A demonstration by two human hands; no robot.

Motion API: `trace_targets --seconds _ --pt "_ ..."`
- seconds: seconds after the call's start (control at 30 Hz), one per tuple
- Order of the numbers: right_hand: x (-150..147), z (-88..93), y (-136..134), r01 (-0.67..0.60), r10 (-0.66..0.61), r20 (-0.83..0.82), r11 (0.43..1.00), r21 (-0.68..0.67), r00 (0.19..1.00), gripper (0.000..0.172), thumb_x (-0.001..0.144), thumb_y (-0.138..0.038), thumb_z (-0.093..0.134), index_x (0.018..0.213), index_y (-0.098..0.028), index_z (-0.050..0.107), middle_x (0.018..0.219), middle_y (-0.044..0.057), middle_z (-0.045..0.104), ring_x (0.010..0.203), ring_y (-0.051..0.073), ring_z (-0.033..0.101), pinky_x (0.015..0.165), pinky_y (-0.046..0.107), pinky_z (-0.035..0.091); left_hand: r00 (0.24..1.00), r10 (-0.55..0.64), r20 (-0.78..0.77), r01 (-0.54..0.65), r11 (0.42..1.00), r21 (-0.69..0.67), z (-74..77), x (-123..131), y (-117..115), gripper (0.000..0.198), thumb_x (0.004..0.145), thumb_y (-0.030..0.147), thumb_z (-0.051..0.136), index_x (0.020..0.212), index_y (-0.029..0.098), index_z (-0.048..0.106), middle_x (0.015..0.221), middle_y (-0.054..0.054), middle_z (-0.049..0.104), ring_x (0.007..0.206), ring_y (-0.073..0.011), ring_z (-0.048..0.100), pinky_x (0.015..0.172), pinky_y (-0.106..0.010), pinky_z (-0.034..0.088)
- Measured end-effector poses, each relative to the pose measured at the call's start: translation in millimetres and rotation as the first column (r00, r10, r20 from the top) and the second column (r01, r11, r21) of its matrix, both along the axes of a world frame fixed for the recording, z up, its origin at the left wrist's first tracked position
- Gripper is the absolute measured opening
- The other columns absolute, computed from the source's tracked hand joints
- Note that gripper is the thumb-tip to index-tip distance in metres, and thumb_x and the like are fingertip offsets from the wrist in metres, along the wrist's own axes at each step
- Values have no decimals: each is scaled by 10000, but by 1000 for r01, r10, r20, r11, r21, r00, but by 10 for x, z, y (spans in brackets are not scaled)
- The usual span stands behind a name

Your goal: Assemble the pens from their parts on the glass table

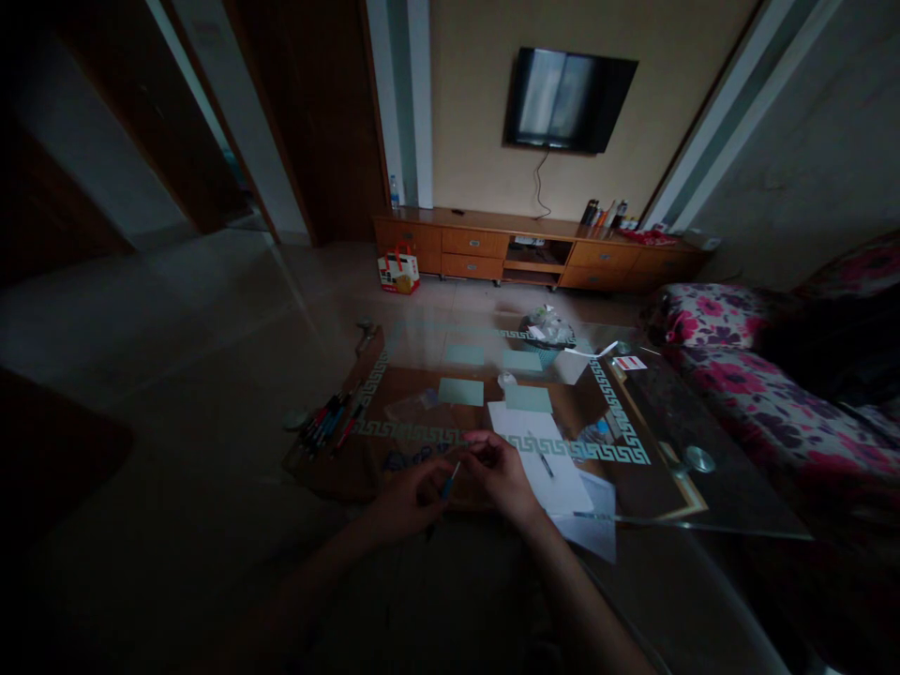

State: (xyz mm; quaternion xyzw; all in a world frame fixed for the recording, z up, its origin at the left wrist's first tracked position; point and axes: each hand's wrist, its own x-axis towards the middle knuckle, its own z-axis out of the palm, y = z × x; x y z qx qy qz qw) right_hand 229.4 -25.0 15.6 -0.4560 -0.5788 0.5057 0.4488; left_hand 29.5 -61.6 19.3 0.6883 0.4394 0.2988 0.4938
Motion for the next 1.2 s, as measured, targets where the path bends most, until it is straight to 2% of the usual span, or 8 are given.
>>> trace_targets --seconds 0.57,0.83,0.97,1.2 --pt "-11 9 -19 -39 39 -17 999 -26 999 348 788 -332 728 1095 -206 623 817 8 686 776 170 646 729 298 492 1000 -13 3 13 1000 -13 -23 4 8 534 732 107 580 1260 190 593 835 -18 663 615 -115 571 533 -194 391" --pt "0 7 -22 -56 52 -54 996 -73 997 308 829 -351 695 1096 -209 636 862 18 695 806 168 644 740 289 482 1000 -2 -1 2 1000 -29 -5 2 9 498 740 131 600 1235 179 610 802 -18 658 610 -121 575 535 -199 399" --pt "-13 8 -19 -29 27 -47 999 -41 999 301 805 -342 722 1069 -215 651 883 18 685 823 169 631 757 293 480 1000 2 4 -2 1000 -20 -7 3 2 494 739 126 592 1228 191 615 836 -22 671 625 -124 584 548 -205 405" --pt "-4 -2 -14 -38 37 -47 999 -33 998 319 802 -354 726 1078 -218 641 851 9 671 779 158 616 724 285 474 1000 2 -22 -2 1000 -23 56 2 2 504 745 140 591 1246 188 618 723 2 646 603 -129 564 540 -208 383"
